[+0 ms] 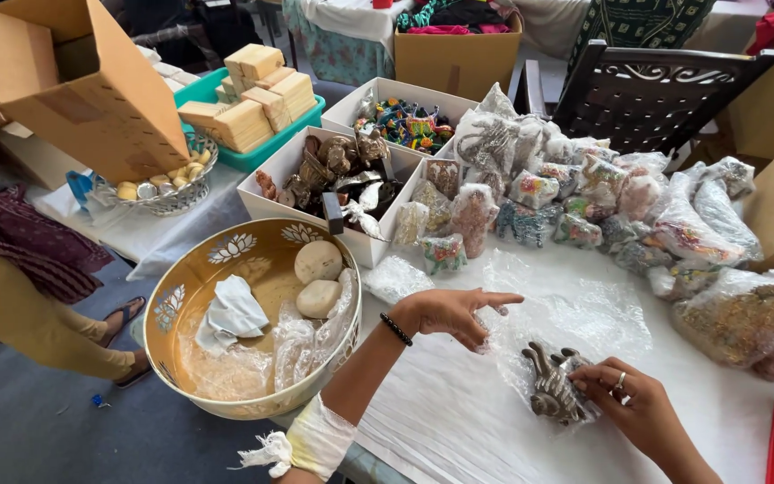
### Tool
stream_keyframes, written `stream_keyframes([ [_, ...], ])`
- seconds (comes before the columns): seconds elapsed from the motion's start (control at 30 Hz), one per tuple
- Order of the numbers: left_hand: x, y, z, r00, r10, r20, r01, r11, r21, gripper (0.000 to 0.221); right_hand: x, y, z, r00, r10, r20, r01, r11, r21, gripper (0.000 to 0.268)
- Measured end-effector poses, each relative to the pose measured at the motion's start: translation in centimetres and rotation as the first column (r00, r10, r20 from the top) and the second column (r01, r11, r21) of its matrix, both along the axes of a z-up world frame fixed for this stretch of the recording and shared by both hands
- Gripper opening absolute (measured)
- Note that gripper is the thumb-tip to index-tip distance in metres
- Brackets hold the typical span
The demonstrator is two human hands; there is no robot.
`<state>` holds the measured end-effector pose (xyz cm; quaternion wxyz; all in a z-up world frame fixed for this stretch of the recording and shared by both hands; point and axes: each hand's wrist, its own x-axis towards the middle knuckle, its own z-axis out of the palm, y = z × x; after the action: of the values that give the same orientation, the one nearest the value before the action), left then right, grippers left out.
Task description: The person wraps small decorative figurines in bubble wrap and secures them with tape. The person handles multiple items one at a time, wrapping each carefully and placing the finished packages on the table.
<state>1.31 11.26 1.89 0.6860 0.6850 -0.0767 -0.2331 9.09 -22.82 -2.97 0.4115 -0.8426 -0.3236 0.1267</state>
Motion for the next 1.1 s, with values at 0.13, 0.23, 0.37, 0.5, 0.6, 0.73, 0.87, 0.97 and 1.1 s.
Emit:
stream_keyframes([
  [0.13, 0.3, 0.9, -1.1, 1.000, 0.009, -0.021, -0.009, 1.000, -0.011, 0.100, 0.2, 0.0, 0.1, 0.999, 0.007, 0.038, -0.007, 1.000, -0.015, 0.022],
  [0.23, 0.6, 1.5, -2.2, 0.998, 0.058, -0.009, -0.056, 0.987, 0.151, 0.092, 0.1, -0.2, 0.1, 0.995, 0.053, 0.084, -0.057, 0.998, 0.041, 0.021],
  [0.37, -0.3, 1.0, 0.0, 0.993, 0.110, -0.042, -0.098, 0.971, 0.219, 0.093, -0.8, 0.3, 1.4, 0.998, 0.037, 0.053, -0.039, 0.999, 0.033, 0.019],
  [0.5, -0.5, -0.3, 1.3, 0.997, 0.072, -0.018, -0.072, 0.996, 0.045, 0.099, -0.6, 0.3, 1.4, 0.997, 0.065, 0.040, -0.066, 0.997, 0.046, 0.019],
  [0.6, 0.2, -2.8, 0.4, 0.995, 0.048, 0.086, -0.030, 0.981, -0.192, 0.098, -0.9, 0.5, 1.9, 0.998, 0.051, 0.041, -0.052, 0.998, 0.035, 0.018],
  [0.73, 1.3, -5.6, -0.5, 0.998, 0.035, 0.044, -0.019, 0.946, -0.325, 0.100, -1.2, 0.5, 2.1, 0.990, 0.068, 0.125, -0.078, 0.994, 0.071, 0.017],
  [0.87, 2.5, -7.5, -1.0, 0.997, 0.064, 0.051, -0.050, 0.972, -0.229, 0.102, -1.3, 0.3, 1.9, 0.990, 0.061, 0.124, -0.068, 0.996, 0.051, 0.027],
  [0.97, 3.7, -9.8, -1.3, 0.997, 0.077, 0.019, -0.074, 0.990, -0.117, 0.100, -1.6, 0.2, 2.0, 0.988, 0.085, 0.127, -0.096, 0.992, 0.083, 0.038],
  [1.1, 5.1, -12.1, -1.4, 0.992, 0.094, -0.085, -0.088, 0.994, 0.071, 0.095, -1.5, -0.4, 1.0, 0.986, 0.088, 0.139, -0.108, 0.984, 0.143, 0.043],
])
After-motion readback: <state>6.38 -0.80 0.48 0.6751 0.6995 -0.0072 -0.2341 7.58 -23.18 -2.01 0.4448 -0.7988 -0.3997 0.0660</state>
